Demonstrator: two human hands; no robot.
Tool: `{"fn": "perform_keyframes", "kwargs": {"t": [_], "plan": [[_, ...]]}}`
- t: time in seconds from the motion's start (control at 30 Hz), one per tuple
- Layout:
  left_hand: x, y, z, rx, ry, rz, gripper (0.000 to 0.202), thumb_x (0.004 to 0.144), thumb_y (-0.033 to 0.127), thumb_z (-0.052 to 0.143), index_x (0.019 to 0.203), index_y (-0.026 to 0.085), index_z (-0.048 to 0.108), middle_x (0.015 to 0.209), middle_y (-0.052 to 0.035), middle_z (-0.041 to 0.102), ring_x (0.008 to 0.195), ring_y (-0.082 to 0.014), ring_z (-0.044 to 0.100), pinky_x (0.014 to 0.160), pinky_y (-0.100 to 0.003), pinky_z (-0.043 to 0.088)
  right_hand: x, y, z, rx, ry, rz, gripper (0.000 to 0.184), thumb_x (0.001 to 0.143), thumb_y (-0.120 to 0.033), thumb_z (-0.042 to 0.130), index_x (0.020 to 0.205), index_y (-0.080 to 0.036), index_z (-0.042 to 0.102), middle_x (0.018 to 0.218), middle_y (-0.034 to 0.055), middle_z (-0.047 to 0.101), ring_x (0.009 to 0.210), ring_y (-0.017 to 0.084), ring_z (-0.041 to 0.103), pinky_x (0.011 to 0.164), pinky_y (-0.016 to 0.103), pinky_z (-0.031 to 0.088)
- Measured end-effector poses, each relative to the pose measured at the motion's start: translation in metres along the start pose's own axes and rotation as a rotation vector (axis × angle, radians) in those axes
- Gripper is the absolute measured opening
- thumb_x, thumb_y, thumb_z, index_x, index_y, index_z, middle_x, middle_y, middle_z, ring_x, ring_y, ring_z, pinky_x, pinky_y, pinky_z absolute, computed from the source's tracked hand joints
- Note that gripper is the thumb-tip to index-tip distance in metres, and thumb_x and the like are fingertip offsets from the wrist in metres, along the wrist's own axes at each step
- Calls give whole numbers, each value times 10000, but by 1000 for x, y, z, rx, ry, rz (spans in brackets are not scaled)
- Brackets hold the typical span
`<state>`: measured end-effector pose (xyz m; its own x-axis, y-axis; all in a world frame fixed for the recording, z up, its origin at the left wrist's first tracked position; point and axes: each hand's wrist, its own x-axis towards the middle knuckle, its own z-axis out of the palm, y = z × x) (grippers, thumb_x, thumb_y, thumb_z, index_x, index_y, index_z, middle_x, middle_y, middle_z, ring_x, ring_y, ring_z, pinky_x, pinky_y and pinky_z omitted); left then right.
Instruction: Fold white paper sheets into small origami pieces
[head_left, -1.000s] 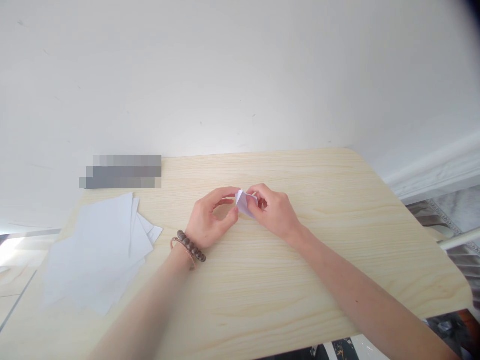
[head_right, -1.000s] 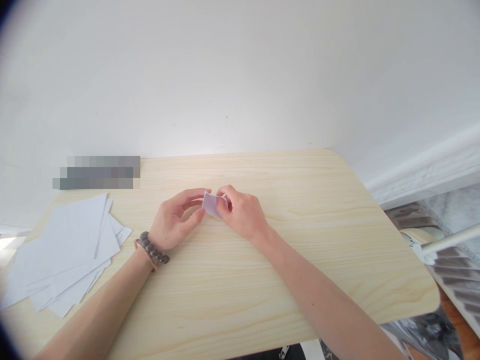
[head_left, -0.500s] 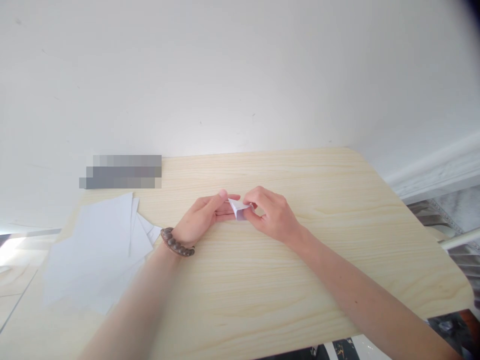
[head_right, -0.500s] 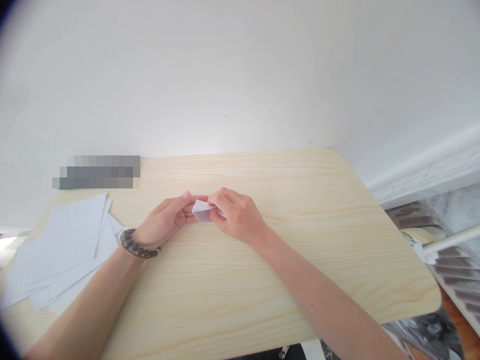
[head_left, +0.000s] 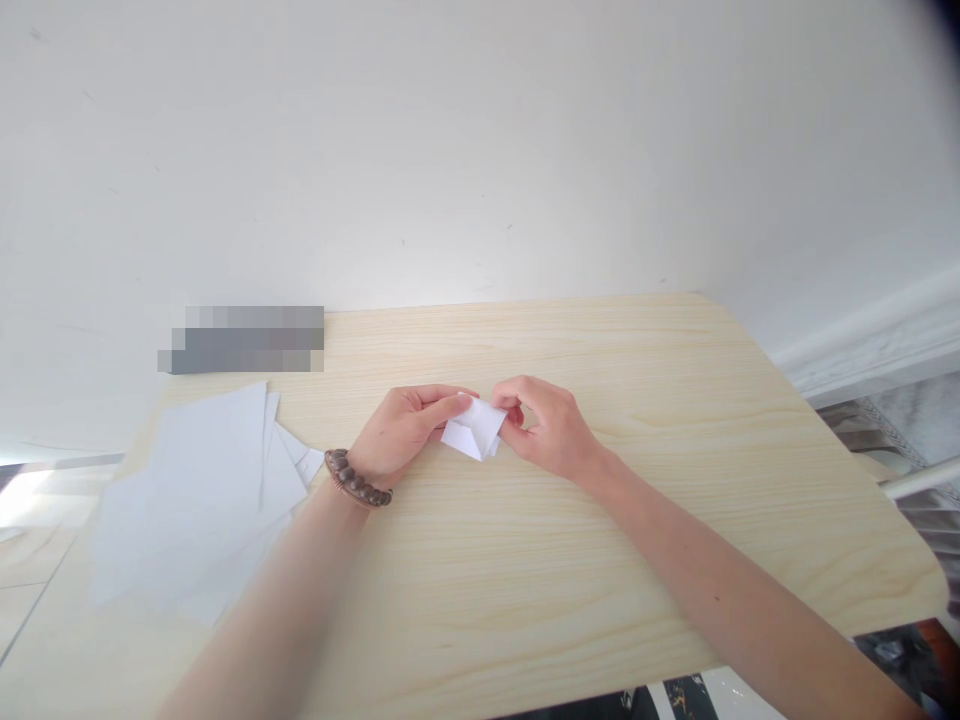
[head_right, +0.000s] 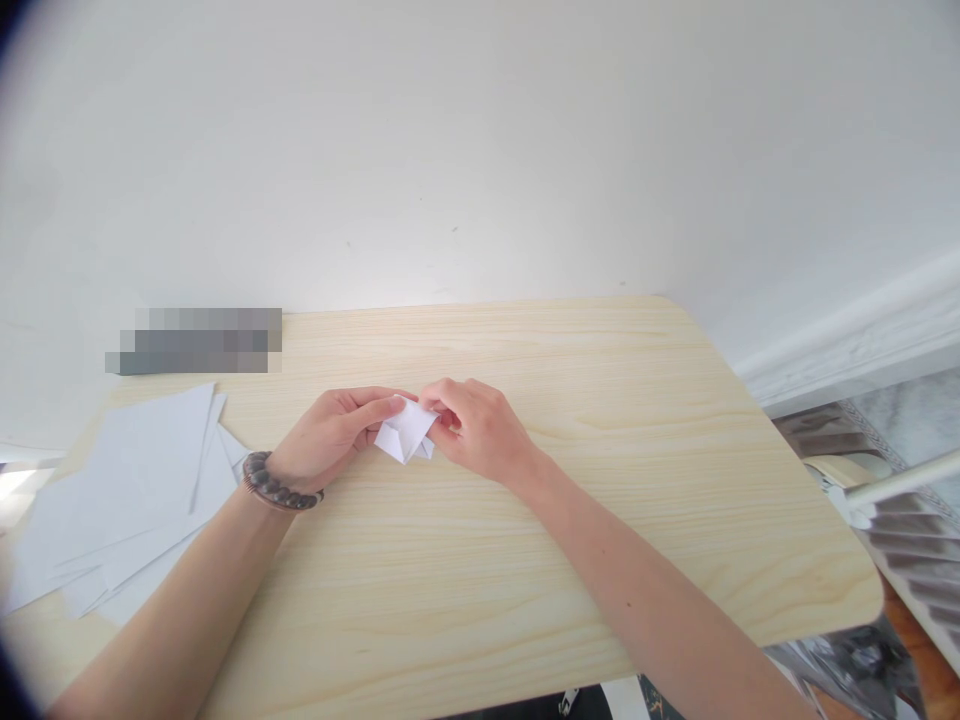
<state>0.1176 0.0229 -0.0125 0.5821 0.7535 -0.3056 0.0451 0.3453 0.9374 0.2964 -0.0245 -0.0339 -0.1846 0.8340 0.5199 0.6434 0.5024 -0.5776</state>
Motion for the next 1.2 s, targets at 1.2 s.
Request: {"fn": "perform_keyframes", "kwargs": {"t": [1.2], "plan": [[1, -7, 6, 145, 233, 110, 279, 705, 402, 676, 820, 152, 719, 783, -44, 698, 685, -151, 590, 617, -255, 463, 4, 2, -9, 232, -313, 285, 334, 899, -342, 373, 606, -181, 366, 565, -47, 354, 521, 73, 330, 510, 223, 269]]}}
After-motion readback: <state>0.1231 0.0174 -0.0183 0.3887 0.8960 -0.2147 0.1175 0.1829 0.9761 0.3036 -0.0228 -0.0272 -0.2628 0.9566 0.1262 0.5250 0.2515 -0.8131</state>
